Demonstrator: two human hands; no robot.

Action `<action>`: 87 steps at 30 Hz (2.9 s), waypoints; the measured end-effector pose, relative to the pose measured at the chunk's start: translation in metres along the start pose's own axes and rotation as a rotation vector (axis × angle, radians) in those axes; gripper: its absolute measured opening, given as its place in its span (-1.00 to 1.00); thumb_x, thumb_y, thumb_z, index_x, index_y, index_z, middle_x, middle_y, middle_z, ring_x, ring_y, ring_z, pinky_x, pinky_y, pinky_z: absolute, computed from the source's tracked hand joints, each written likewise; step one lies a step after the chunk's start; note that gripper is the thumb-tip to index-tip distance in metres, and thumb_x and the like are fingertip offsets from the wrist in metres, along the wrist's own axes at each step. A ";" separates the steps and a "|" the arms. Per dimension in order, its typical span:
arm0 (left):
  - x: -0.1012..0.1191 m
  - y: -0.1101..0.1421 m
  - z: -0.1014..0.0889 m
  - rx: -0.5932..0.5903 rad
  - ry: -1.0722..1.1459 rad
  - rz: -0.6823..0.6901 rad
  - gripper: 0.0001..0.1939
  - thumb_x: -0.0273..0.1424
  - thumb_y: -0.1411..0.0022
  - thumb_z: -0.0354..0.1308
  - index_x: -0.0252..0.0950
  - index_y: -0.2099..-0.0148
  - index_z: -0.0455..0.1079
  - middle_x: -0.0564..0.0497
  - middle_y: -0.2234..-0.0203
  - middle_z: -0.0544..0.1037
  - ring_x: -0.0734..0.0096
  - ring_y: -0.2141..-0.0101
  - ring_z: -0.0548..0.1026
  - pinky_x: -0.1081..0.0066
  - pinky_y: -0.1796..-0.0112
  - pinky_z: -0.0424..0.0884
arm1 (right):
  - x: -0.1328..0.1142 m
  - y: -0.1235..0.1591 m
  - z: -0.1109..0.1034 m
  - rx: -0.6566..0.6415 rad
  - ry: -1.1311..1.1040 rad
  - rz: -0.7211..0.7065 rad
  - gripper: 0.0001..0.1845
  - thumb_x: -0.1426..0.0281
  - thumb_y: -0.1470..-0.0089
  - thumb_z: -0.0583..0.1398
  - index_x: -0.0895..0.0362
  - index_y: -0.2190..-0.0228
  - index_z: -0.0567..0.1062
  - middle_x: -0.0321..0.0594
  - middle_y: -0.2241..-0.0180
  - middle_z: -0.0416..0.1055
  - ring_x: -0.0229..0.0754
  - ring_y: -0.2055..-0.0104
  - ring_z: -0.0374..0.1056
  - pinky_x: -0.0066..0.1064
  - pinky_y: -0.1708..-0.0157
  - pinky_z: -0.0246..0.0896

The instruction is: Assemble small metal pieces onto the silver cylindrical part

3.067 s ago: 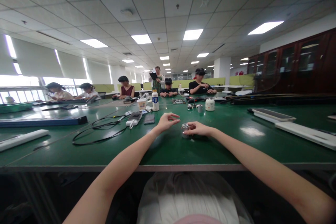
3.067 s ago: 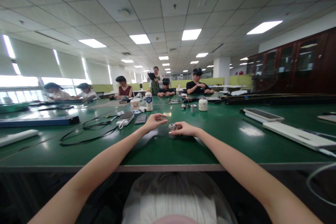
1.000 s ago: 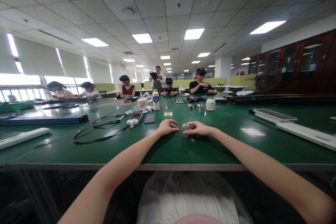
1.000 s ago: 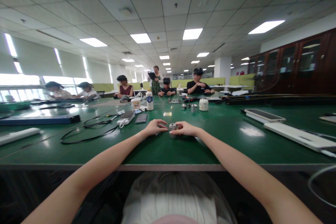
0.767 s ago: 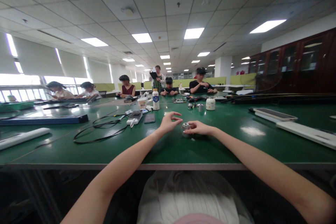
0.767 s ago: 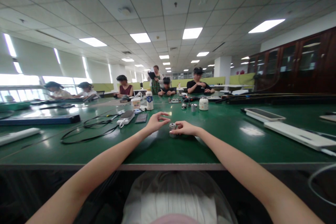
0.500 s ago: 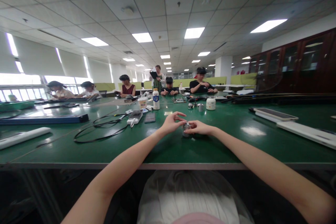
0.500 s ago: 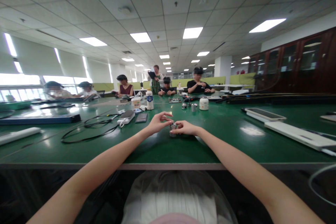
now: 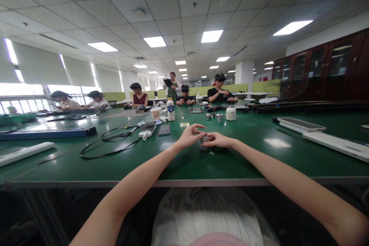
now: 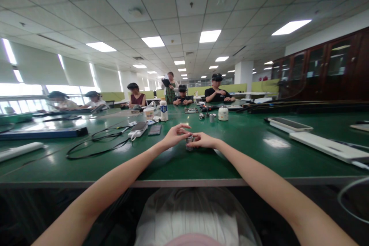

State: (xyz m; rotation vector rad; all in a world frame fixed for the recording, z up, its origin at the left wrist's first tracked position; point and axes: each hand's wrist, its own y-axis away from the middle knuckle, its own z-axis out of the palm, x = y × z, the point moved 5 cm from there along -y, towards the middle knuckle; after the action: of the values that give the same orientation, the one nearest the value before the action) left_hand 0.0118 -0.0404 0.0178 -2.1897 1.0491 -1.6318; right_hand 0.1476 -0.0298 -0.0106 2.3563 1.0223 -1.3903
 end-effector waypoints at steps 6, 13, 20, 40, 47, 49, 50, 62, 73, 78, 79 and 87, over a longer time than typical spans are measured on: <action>-0.008 -0.004 0.006 -0.084 0.140 -0.038 -0.64 -0.55 -0.07 0.14 -0.38 0.03 0.31 -0.15 0.27 0.57 0.30 0.22 0.52 0.35 0.19 0.39 | 0.001 -0.001 0.000 -0.003 0.013 -0.016 -0.21 0.14 0.18 0.32 0.17 -0.07 0.28 -0.42 0.60 0.23 -0.36 0.54 0.12 -0.50 0.51 0.06; 0.001 0.002 -0.003 0.035 -0.100 0.004 -0.61 -0.37 -0.01 0.27 -0.37 0.09 0.36 -0.11 0.38 0.58 0.28 0.31 0.54 0.36 0.24 0.41 | 0.002 -0.002 0.000 -0.009 -0.005 -0.026 -0.31 0.14 0.20 0.32 0.19 0.04 0.38 -0.32 0.51 0.35 -0.31 0.47 0.22 -0.48 0.46 0.09; 0.007 0.000 -0.006 0.177 -0.267 0.063 -0.63 -0.28 0.01 0.28 -0.34 0.15 0.40 -0.06 0.45 0.59 0.32 0.36 0.55 0.38 0.24 0.41 | 0.002 -0.002 0.000 0.003 -0.004 -0.013 -0.36 0.11 0.23 0.33 0.18 0.12 0.42 -0.27 0.46 0.40 -0.27 0.43 0.27 -0.45 0.42 0.13; -0.038 0.002 -0.058 0.227 -0.783 -0.399 -0.52 -0.22 -0.19 -0.17 -0.28 0.47 0.53 -0.06 0.46 0.59 0.23 0.32 0.51 0.41 0.27 0.35 | -0.001 0.001 0.001 -0.013 0.002 0.019 -0.45 0.09 0.23 0.33 0.20 0.26 0.43 -0.29 0.46 0.38 -0.31 0.43 0.24 -0.49 0.45 0.08; -0.043 -0.003 -0.054 0.142 -0.768 -0.417 -0.54 -0.27 -0.18 -0.18 -0.27 0.38 0.55 -0.03 0.35 0.60 0.27 0.26 0.50 0.47 0.22 0.35 | -0.002 0.001 0.001 -0.013 -0.004 0.016 -0.45 0.11 0.22 0.33 0.21 0.25 0.43 -0.30 0.46 0.38 -0.32 0.43 0.24 -0.50 0.45 0.09; -0.046 -0.003 -0.051 0.108 -0.759 -0.412 -0.58 -0.21 -0.18 -0.12 -0.25 0.33 0.55 -0.01 0.32 0.60 0.30 0.26 0.50 0.48 0.23 0.35 | -0.003 0.001 0.001 -0.015 -0.006 0.014 -0.46 0.11 0.22 0.33 0.21 0.25 0.43 -0.29 0.45 0.38 -0.31 0.41 0.25 -0.49 0.44 0.09; -0.047 -0.002 -0.050 0.087 -0.750 -0.405 -0.61 -0.16 -0.16 -0.06 -0.23 0.29 0.54 0.00 0.31 0.59 0.30 0.25 0.50 0.48 0.22 0.35 | -0.003 0.001 0.001 -0.016 -0.006 0.013 -0.46 0.11 0.22 0.33 0.21 0.25 0.43 -0.29 0.45 0.38 -0.30 0.41 0.25 -0.49 0.44 0.10; -0.036 0.004 -0.043 0.152 -0.715 -0.266 -0.73 -0.13 0.13 0.29 -0.19 0.41 0.56 -0.06 0.43 0.59 0.14 0.21 0.47 0.31 0.15 0.33 | -0.004 0.001 0.002 -0.021 -0.010 0.008 -0.45 0.11 0.22 0.33 0.20 0.23 0.42 -0.27 0.45 0.37 -0.29 0.41 0.24 -0.48 0.44 0.10; 0.009 -0.001 -0.009 0.053 -0.524 0.091 -0.74 -0.21 -0.10 0.15 -0.28 0.30 0.54 -0.02 0.37 0.59 0.30 0.25 0.48 0.38 0.15 0.33 | 0.000 -0.001 0.000 -0.016 0.015 0.000 -0.32 0.09 0.22 0.31 0.22 0.11 0.39 -0.37 0.55 0.30 -0.33 0.50 0.19 -0.48 0.48 0.05; 0.012 0.002 -0.006 0.067 -0.539 0.085 -0.74 -0.21 -0.09 0.16 -0.27 0.29 0.55 -0.02 0.37 0.59 0.27 0.24 0.47 0.34 0.10 0.31 | 0.000 0.000 0.001 -0.011 -0.003 0.002 -0.29 0.13 0.20 0.32 0.22 0.04 0.36 -0.35 0.53 0.30 -0.33 0.48 0.19 -0.48 0.47 0.07; 0.013 0.002 -0.006 0.075 -0.540 0.083 -0.73 -0.21 -0.10 0.16 -0.27 0.29 0.55 -0.02 0.37 0.59 0.26 0.24 0.47 0.34 0.10 0.30 | -0.001 0.000 0.001 -0.013 -0.005 0.000 -0.29 0.13 0.20 0.32 0.22 0.04 0.35 -0.34 0.53 0.30 -0.33 0.48 0.19 -0.48 0.47 0.07; 0.018 0.002 -0.007 0.115 -0.570 0.081 -0.72 -0.19 -0.12 0.14 -0.27 0.29 0.55 -0.03 0.36 0.60 0.26 0.25 0.48 0.34 0.10 0.30 | 0.002 -0.001 0.000 -0.003 0.005 -0.003 -0.30 0.13 0.20 0.32 0.21 0.05 0.36 -0.37 0.55 0.27 -0.34 0.49 0.17 -0.49 0.49 0.03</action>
State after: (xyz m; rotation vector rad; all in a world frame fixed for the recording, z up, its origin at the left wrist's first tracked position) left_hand 0.0074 -0.0525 0.0325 -2.2873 0.8337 -0.9112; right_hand 0.1472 -0.0280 -0.0117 2.3581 1.0291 -1.3842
